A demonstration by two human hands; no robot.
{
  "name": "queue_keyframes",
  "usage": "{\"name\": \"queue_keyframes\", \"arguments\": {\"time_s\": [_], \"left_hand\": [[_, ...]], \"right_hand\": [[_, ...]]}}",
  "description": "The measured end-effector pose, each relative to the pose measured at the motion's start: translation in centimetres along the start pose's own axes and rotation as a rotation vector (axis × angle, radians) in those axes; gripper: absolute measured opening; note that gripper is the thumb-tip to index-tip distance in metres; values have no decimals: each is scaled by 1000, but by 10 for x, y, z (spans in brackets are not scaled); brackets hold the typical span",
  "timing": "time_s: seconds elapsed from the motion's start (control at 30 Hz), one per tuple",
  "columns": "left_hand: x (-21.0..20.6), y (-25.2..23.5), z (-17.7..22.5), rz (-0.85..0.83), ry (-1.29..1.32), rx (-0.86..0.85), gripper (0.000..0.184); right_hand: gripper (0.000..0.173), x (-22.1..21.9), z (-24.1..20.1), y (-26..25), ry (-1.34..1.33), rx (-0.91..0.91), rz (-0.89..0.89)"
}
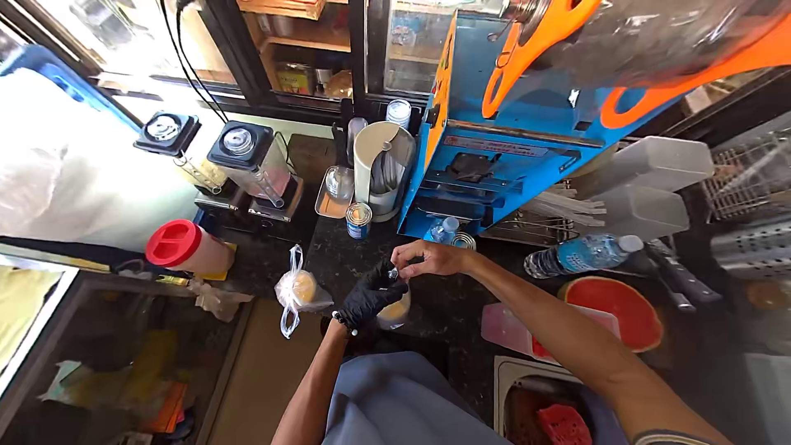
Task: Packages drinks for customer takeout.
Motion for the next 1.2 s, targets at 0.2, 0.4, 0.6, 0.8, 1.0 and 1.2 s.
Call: {"name": "queue_keyframes", "arguments": {"time_s": [0.2, 0.4, 0.6, 0.8, 1.0, 1.2], "left_hand": [[-3, 5, -4, -59, 69, -80, 26], [6, 38, -4, 149, -358, -149, 24], [4, 73, -10, 436, -731, -545, 6], [-4, 80, -12, 405, -987, -572, 8], [4, 61, -12, 431, -1000, -236, 17], [10, 49, -11, 411, -206, 157, 14]], "right_hand": [[27, -7, 6, -1, -218, 117, 43], [28, -30, 10, -3, -281, 7, -13], [27, -62, 7, -22, -290, -215, -41], [28, -66, 17, -27, -208, -402, -88], [26, -48, 1, -12, 120, -509, 244], [32, -71, -7, 60, -318, -559, 470]]}}
Point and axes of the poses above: each hand's wrist, its own y-axis away from the middle knuckle, its own x-axis out of the back of the hand, z = x × y, the point moved 7 cm from there along -y, towards the middle knuckle, and after that the axes turned 7 degrees about -x, right-handed, at the moved point
